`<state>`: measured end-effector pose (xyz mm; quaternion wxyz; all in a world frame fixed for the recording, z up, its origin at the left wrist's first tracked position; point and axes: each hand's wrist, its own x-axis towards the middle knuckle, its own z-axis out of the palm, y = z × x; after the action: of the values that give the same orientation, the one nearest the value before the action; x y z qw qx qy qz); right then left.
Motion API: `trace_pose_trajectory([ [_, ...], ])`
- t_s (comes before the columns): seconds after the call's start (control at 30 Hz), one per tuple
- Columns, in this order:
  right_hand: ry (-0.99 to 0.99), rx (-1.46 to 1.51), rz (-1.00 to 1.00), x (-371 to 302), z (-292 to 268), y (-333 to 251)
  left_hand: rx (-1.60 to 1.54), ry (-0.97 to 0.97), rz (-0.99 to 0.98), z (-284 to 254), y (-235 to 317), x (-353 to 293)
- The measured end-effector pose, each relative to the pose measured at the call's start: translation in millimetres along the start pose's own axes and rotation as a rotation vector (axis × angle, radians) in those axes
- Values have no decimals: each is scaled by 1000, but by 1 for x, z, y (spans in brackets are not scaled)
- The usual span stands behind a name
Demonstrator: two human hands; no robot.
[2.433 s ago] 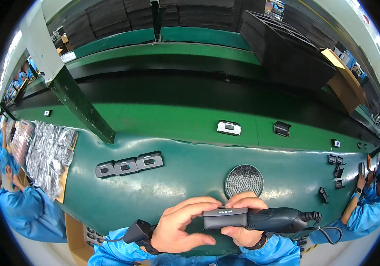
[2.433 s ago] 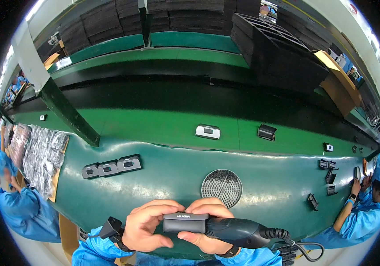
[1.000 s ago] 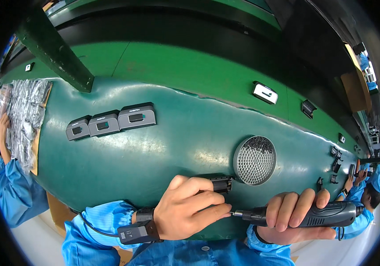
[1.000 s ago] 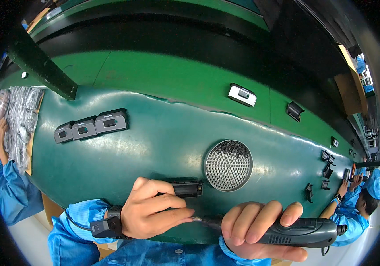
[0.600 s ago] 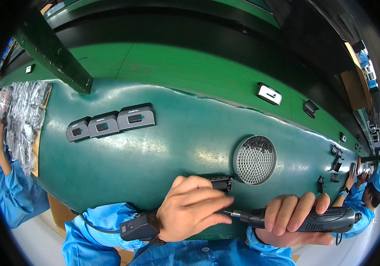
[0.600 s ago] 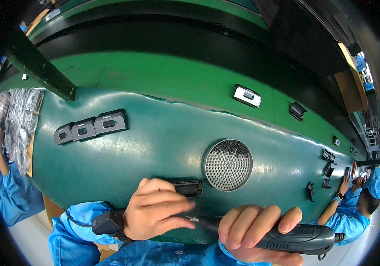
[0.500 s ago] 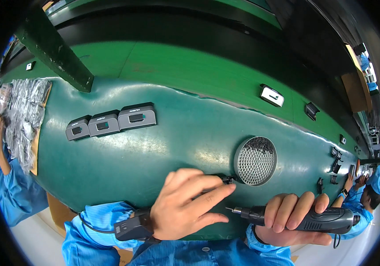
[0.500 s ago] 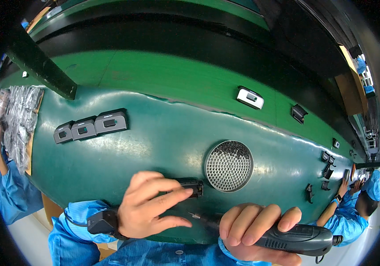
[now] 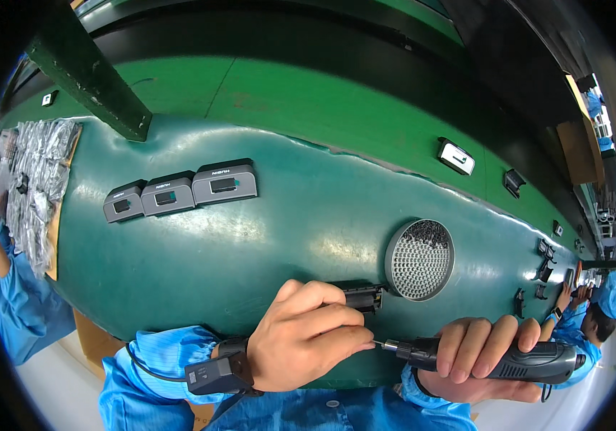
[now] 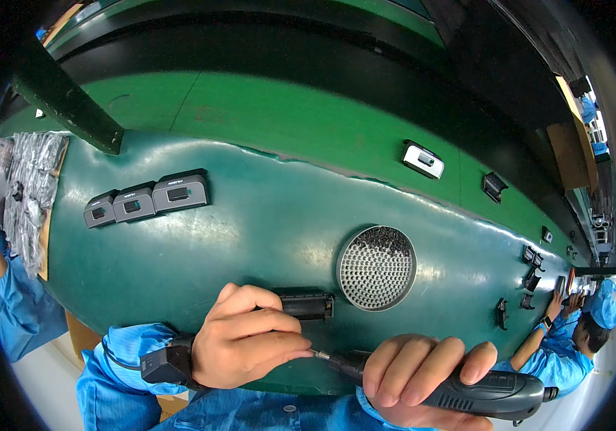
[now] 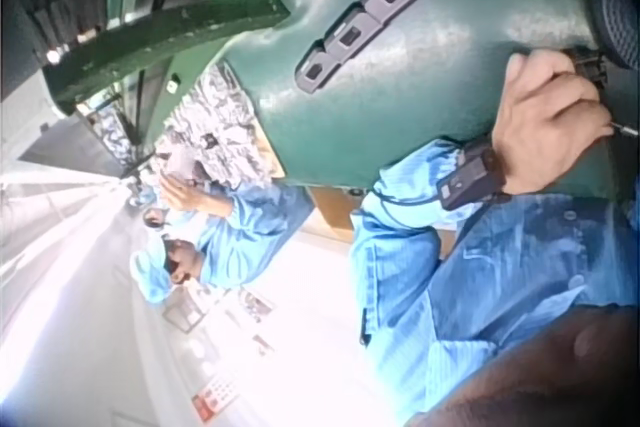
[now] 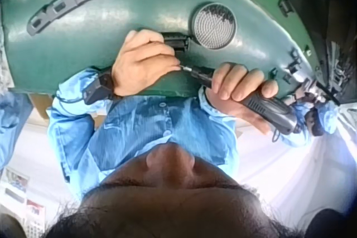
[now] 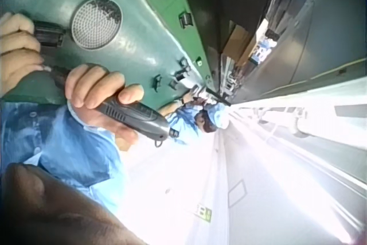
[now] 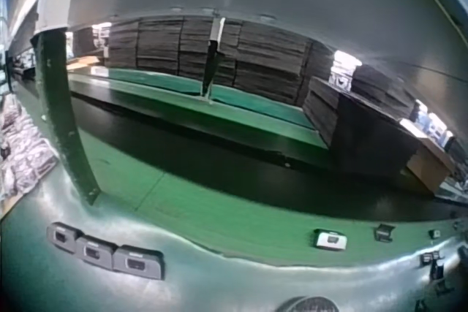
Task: Use an electric screwdriver to fasten screws into small black plastic housings on a production line.
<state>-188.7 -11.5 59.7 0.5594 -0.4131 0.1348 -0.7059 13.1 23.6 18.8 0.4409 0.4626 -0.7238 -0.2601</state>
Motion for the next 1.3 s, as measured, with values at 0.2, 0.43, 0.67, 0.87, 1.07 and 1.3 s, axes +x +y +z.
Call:
trace_pose_trajectory([
  [0.2, -65, -8, 30, 1, 3, -1, -25, -22, -49, -1, 0, -1],
  [0.43, -61, -124, 60, -2, 2, 18, 93, -153, -191, -20, -3, 11],
  [0.67, -178, -220, 121, 8, 21, 45, 111, -216, -183, -15, -31, 4],
  [0.87, -258, -258, 19, -1, 20, 65, 55, -127, -222, -7, -39, 3],
  [1.07, -285, -258, 42, -4, 21, 68, 43, -81, -211, -6, -40, 0],
  [1.3, -320, -287, 47, -5, 23, 65, 44, -103, -214, -8, -39, -1],
])
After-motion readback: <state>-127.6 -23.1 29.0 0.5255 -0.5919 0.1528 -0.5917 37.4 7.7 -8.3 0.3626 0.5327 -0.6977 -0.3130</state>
